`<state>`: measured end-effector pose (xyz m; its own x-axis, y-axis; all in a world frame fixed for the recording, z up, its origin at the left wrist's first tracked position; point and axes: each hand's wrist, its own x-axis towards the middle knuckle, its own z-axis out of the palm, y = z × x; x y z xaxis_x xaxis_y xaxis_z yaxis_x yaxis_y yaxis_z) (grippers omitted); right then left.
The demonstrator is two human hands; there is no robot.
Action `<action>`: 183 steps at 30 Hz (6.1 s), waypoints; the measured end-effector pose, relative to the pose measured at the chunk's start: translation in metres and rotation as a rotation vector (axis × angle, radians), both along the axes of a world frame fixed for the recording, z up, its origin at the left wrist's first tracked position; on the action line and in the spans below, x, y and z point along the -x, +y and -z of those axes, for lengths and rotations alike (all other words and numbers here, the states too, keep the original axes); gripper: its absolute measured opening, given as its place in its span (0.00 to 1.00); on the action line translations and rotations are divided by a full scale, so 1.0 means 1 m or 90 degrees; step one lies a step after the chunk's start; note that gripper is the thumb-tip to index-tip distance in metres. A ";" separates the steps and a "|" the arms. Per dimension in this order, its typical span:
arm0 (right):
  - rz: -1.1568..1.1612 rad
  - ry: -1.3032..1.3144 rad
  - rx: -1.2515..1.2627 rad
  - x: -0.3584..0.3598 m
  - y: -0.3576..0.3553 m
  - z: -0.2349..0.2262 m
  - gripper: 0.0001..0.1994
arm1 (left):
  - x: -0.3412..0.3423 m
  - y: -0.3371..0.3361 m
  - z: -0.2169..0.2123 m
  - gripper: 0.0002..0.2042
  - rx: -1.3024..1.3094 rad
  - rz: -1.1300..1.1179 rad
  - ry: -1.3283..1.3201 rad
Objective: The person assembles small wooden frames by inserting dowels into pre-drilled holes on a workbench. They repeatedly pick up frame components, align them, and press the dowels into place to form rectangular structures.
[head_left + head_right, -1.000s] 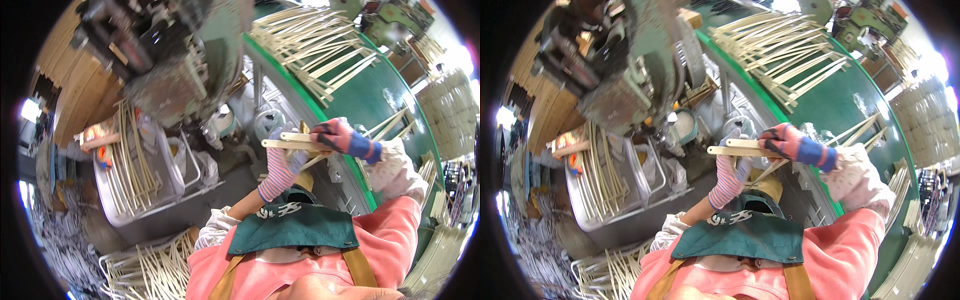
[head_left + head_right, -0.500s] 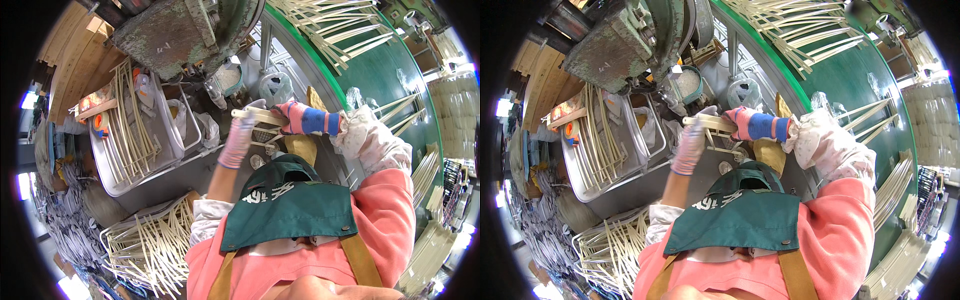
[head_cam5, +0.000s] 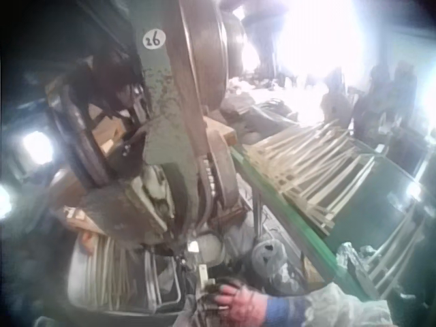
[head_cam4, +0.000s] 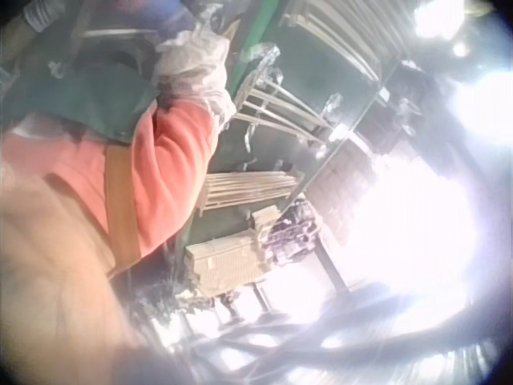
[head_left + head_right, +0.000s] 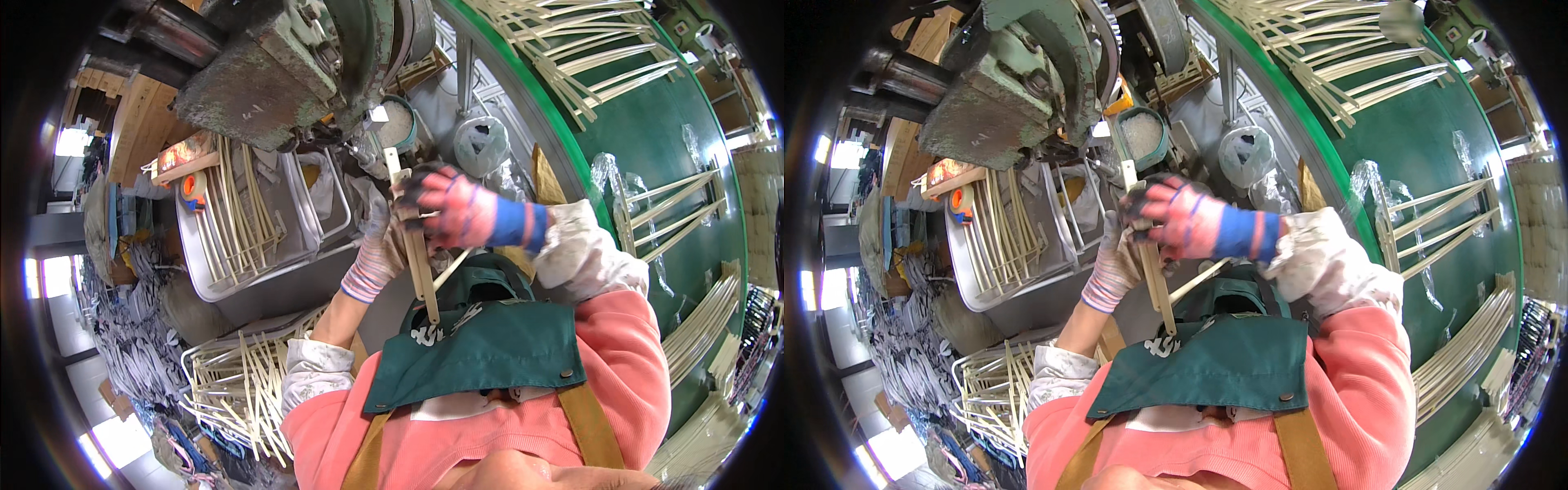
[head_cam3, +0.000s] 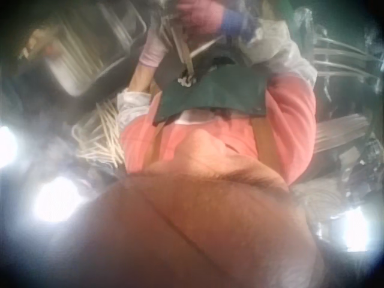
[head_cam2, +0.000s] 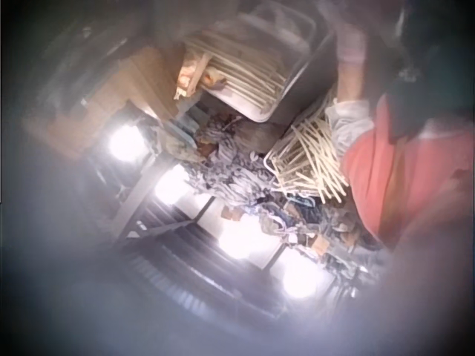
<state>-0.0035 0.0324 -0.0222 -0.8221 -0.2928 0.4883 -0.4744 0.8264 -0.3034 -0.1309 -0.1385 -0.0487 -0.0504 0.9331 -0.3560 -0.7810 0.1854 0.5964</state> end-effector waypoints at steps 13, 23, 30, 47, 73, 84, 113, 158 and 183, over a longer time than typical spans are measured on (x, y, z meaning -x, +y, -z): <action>0.755 -0.744 0.651 -0.009 0.002 0.433 0.24 | -0.020 -0.114 -0.159 0.11 -0.144 -0.085 -0.001; 0.840 -0.445 0.382 -0.044 0.038 0.445 0.22 | -0.012 -0.176 -0.190 0.21 0.127 -0.342 0.173; 0.946 -0.009 0.371 -0.262 0.300 0.410 0.19 | 0.045 -0.216 -0.098 0.24 0.143 -0.395 0.128; 0.417 -0.153 0.468 -0.120 0.115 -0.013 0.11 | 0.027 -0.038 0.007 0.15 -0.041 -0.488 0.081; 0.463 -0.285 0.181 0.172 0.092 0.138 0.11 | 0.045 0.072 -0.002 0.05 0.157 -0.554 0.151; 0.258 -0.335 0.541 0.171 0.090 0.181 0.12 | 0.045 0.047 0.019 0.07 0.187 -0.505 0.124; 0.256 -0.288 0.541 0.186 0.078 0.145 0.11 | 0.063 -0.025 0.000 0.08 0.298 -0.246 0.471; 0.180 -0.562 0.844 0.088 0.005 0.068 0.16 | 0.117 -0.021 -0.022 0.21 0.088 -0.008 0.433; 0.306 -0.502 0.727 0.080 0.035 0.045 0.11 | 0.132 -0.046 -0.032 0.07 0.199 -0.051 0.421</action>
